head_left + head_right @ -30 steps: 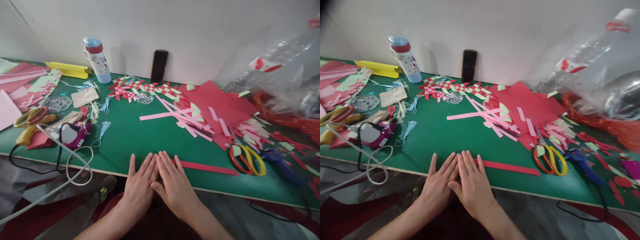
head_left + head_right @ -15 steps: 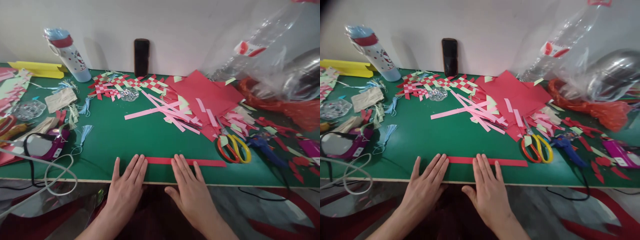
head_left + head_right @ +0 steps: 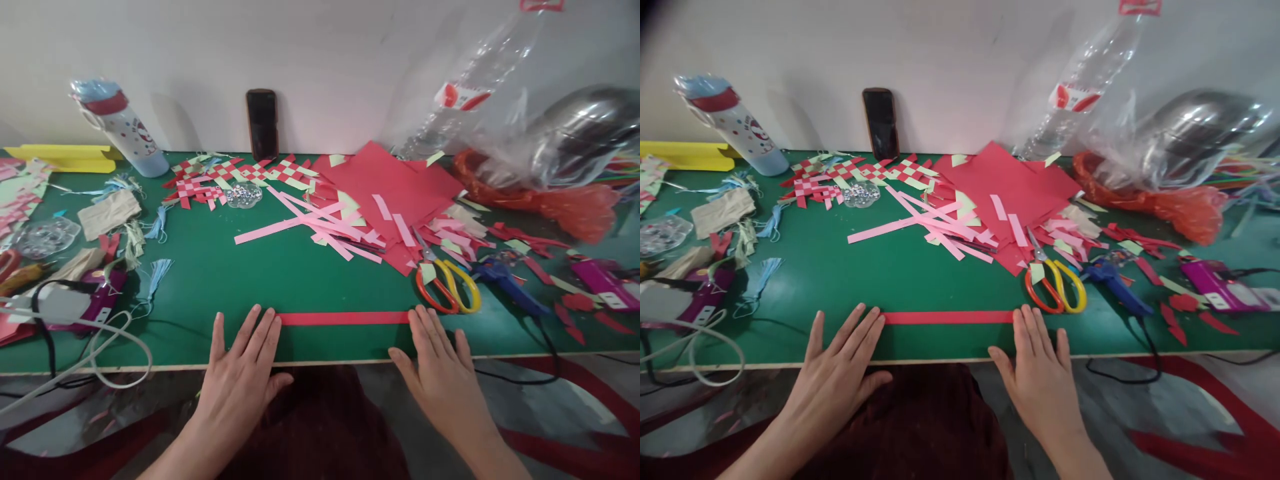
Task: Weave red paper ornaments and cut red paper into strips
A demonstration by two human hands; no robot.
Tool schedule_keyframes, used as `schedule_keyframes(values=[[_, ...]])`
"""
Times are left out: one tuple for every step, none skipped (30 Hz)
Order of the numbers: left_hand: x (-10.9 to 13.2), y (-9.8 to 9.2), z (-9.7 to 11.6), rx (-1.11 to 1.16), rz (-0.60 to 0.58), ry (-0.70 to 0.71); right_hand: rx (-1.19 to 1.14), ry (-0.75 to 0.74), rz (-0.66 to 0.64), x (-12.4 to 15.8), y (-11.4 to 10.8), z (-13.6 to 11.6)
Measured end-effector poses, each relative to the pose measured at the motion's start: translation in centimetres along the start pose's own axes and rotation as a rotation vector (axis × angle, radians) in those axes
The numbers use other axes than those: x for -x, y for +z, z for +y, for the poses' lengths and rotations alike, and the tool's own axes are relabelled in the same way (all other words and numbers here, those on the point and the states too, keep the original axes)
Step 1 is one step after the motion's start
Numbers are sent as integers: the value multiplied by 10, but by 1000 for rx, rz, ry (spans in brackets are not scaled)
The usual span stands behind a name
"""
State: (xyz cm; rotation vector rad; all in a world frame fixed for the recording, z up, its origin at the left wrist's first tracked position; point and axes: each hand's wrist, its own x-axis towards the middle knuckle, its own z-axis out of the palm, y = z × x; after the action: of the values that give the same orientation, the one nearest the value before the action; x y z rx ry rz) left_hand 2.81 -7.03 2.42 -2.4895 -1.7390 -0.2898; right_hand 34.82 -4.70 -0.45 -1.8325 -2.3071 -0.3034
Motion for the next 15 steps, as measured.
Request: schedule_keyframes(values=[[-3, -1, 4, -5, 6, 6, 7, -4, 14, -1, 0, -2], [-7, -2, 8, -6, 13, 14, 12, -10, 27, -2, -1, -6], [-10, -2, 14, -1, 21, 29, 14, -21, 36, -3, -2, -11], [-14, -1, 20, 9, 25, 61, 9, -41, 37, -4, -4, -18], [-18, 0, 25, 16, 26, 93, -3, -70, 35, -6, -5, -26], [-21, 3, 30, 24, 22, 125, -21, -106, 27, -8, -7, -36], [-23, 6, 33, 31, 12, 154, -42, -151, 16, -10, -8, -46], [-25, 9, 35, 37, -1, 168, -62, -199, 9, -12, -9, -57], [-25, 12, 36, 40, -9, 177, -77, -234, 1, -14, -10, -67], [-25, 15, 35, 38, -13, 177, -89, -258, -3, -17, -11, -77], [-25, 18, 34, 32, -12, 173, -96, -272, -3, -19, -12, -86], [-23, 20, 32, 21, -5, 170, -103, -285, -2, -21, -14, -93], [-22, 22, 30, 6, -1, 169, -112, -307, -1, -23, -16, -100], [-20, 24, 29, -10, 5, 171, -124, -339, -3, -25, -18, -106], [-19, 26, 28, -25, 8, 172, -137, -377, -4, -26, -21, -112]])
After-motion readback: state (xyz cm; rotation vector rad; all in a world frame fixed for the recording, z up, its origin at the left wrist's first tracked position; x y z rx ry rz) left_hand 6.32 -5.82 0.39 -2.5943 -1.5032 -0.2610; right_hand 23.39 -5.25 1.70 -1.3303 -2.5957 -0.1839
